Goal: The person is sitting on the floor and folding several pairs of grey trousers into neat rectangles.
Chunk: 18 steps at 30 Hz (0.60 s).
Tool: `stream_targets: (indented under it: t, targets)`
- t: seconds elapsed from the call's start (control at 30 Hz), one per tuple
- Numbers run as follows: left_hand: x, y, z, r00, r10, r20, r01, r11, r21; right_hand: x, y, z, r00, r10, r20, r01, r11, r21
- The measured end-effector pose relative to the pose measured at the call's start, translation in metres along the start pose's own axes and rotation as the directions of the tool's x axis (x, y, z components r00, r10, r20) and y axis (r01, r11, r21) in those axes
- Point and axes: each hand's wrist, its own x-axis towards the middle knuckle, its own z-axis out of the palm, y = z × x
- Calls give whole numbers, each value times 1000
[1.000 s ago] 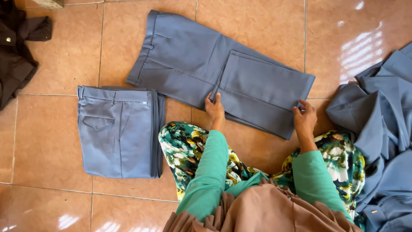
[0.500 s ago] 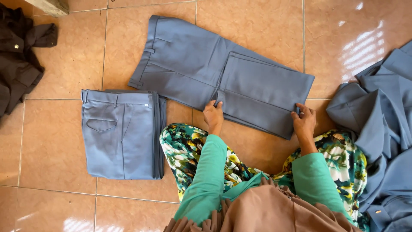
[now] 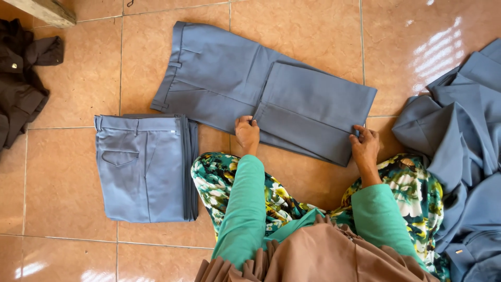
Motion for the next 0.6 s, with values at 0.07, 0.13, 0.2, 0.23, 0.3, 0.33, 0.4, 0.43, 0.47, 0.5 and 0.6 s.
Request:
stream_targets:
  t: [0.07,0.13,0.2,0.23,0.3,0.33,0.4,0.43,0.47,0.5,0.6]
  targets:
    - [-9,19,-11,1000,16,13,-16,1000,3,0,-1,-2,1000,11,-10,-11,1000,15]
    - [-13,18,-11,999,25,25,-26,1000,11,-5,-3,-2,1000,23,-12,-23,999,31]
    - [-3,11,3,997,68,44,-71,994,80,-4,-10,-3,991,134,16,-135,991,23]
    - [-3,11,2,997,71,43,-74,994,77,-4,-7,-2,991,132,12,-133,991,25]
    - [-3,12,-2,999,41,33,-41,999,8,-5,-1,2,969,232,83,-229,972,-48]
    - [-7,18,-11,998,44,32,-44,999,7,-2,0,2,970,232,80,-228,972,-46]
    - [-20,24,-31,992,-24,126,34,996,-79,-1,4,4,960,249,126,-245,968,-47]
    - [-25,18,-30,992,-29,123,39,996,-80,-4,1,4,961,245,131,-241,969,-50]
    - [-31,11,-29,996,-11,88,18,997,-80,-8,-2,5,954,259,151,-271,960,67]
    - [-32,8,-27,999,15,52,-10,997,-82,-9,-7,5,949,268,167,-298,936,186]
    - [-44,18,-37,993,122,11,-122,993,-9,-20,-33,-5,879,352,322,-476,606,637]
